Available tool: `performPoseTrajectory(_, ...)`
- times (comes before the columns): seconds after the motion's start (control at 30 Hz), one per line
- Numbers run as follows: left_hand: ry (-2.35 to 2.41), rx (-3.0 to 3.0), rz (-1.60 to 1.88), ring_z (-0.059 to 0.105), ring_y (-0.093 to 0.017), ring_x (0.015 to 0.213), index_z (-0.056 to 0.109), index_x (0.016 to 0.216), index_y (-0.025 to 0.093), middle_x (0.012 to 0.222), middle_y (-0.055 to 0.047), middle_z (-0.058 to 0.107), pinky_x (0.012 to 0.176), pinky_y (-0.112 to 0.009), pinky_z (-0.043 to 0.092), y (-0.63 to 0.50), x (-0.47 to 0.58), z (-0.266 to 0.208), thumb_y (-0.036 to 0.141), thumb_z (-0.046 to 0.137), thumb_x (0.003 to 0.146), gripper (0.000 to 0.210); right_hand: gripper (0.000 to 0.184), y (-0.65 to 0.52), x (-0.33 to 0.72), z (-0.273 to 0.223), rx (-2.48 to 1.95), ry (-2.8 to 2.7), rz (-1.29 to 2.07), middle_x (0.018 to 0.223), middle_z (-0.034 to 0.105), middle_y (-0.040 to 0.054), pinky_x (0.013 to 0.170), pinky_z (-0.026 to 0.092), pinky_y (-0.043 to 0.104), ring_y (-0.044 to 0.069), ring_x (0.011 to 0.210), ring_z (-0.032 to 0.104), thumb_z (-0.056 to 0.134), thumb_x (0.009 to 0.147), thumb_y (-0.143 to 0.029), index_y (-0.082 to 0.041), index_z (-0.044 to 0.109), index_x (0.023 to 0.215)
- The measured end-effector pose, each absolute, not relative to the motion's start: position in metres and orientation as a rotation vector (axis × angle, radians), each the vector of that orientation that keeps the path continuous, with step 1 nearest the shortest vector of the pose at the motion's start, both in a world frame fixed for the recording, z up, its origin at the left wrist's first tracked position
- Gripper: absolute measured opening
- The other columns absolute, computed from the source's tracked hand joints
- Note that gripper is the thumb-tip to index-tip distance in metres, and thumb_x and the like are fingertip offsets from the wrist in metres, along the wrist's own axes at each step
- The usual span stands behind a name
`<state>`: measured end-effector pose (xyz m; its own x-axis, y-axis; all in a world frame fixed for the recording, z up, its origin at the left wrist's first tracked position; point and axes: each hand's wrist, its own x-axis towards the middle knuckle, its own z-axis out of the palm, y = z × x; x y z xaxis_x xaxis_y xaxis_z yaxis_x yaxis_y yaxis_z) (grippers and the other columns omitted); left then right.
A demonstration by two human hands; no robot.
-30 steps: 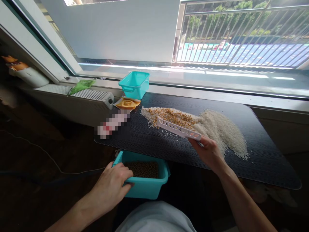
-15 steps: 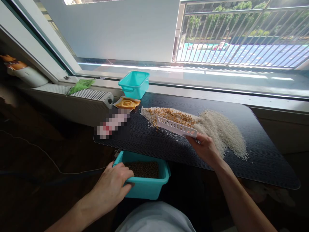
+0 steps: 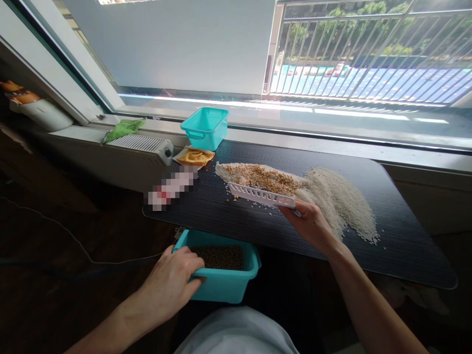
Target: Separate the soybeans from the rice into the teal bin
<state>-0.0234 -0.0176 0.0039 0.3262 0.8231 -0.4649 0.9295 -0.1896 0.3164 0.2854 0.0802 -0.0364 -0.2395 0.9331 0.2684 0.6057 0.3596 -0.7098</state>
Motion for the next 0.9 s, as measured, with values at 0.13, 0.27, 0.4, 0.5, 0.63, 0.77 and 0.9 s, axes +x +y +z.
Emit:
performPoseTrajectory(0.13, 1.545, 2.055, -0.246, 0.059, -0.022, 0.088, 0.061, 0.068, 0.020, 0.081, -0.003, 0.068, 0.086, -0.040, 0.038, -0.017, -0.024, 0.004, 0.015, 0.048, 0.078, 0.017, 0.029, 0.073, 0.294, -0.036, -1.357, -1.916, 0.571, 0.079, 0.074, 0.0017, 0.062, 0.052, 0.028, 0.020, 0.072, 0.068, 0.054, 0.093, -0.040, -0.024, 0.076, 0.084)
performPoseTrajectory(0.27, 1.562, 2.066, -0.263, 0.060, -0.023, 0.088, 0.062, 0.068, 0.020, 0.081, -0.003, 0.068, 0.086, -0.041, 0.038, -0.017, -0.026, 0.002, 0.015, 0.048, 0.078, 0.018, 0.029, 0.070, 0.296, -0.041, -1.352, -1.911, 0.560, 0.080, 0.075, 0.0025, 0.065, 0.054, 0.029, 0.022, 0.075, 0.069, 0.054, 0.093, -0.039, -0.024, 0.077, 0.087)
performPoseTrajectory(0.4, 1.559, 2.067, -0.248, 0.060, -0.023, 0.090, 0.063, 0.070, 0.021, 0.083, -0.004, 0.069, 0.086, -0.040, 0.038, -0.017, -0.027, 0.000, 0.018, 0.049, 0.081, 0.018, 0.026, 0.064, 0.296, -0.041, -1.359, -1.937, 0.603, 0.078, 0.075, 0.0026, 0.061, 0.053, 0.028, 0.021, 0.072, 0.069, 0.056, 0.092, -0.037, -0.022, 0.076, 0.086)
performPoseTrajectory(0.5, 1.557, 2.058, -0.242, 0.060, -0.023, 0.091, 0.064, 0.071, 0.021, 0.084, -0.004, 0.069, 0.087, -0.041, 0.039, -0.016, -0.028, 0.001, 0.019, 0.049, 0.082, 0.018, 0.026, 0.063, 0.295, -0.039, -1.367, -1.914, 0.592, 0.077, 0.074, 0.0026, 0.060, 0.053, 0.028, 0.021, 0.070, 0.068, 0.056, 0.092, -0.035, -0.021, 0.076, 0.084)
performPoseTrajectory(0.63, 1.571, 2.069, -0.273, 0.060, -0.023, 0.092, 0.064, 0.071, 0.021, 0.084, -0.004, 0.068, 0.088, -0.041, 0.039, -0.015, -0.029, 0.003, 0.021, 0.049, 0.084, 0.020, 0.027, 0.070, 0.286, -0.043, -1.349, -1.883, 0.591, 0.075, 0.074, 0.0025, 0.062, 0.054, 0.030, 0.022, 0.072, 0.069, 0.055, 0.092, -0.034, -0.021, 0.077, 0.082)
performPoseTrajectory(0.77, 1.580, 2.071, -0.267, 0.060, -0.023, 0.091, 0.063, 0.071, 0.021, 0.083, -0.004, 0.069, 0.087, -0.041, 0.039, -0.014, -0.033, 0.002, 0.022, 0.049, 0.084, 0.019, 0.027, 0.075, 0.275, -0.046, -1.300, -1.911, 0.654, 0.080, 0.075, 0.0029, 0.065, 0.054, 0.030, 0.021, 0.074, 0.068, 0.054, 0.092, -0.036, -0.021, 0.077, 0.087)
performPoseTrajectory(0.9, 1.600, 2.061, -0.258, 0.061, -0.023, 0.092, 0.063, 0.071, 0.020, 0.084, -0.004, 0.070, 0.086, -0.041, 0.039, -0.014, -0.037, 0.003, 0.020, 0.049, 0.084, 0.019, 0.030, 0.073, 0.268, -0.040, -1.259, -1.988, 0.732, 0.074, 0.073, 0.0028, 0.064, 0.054, 0.028, 0.021, 0.071, 0.067, 0.053, 0.093, -0.037, -0.021, 0.076, 0.083)
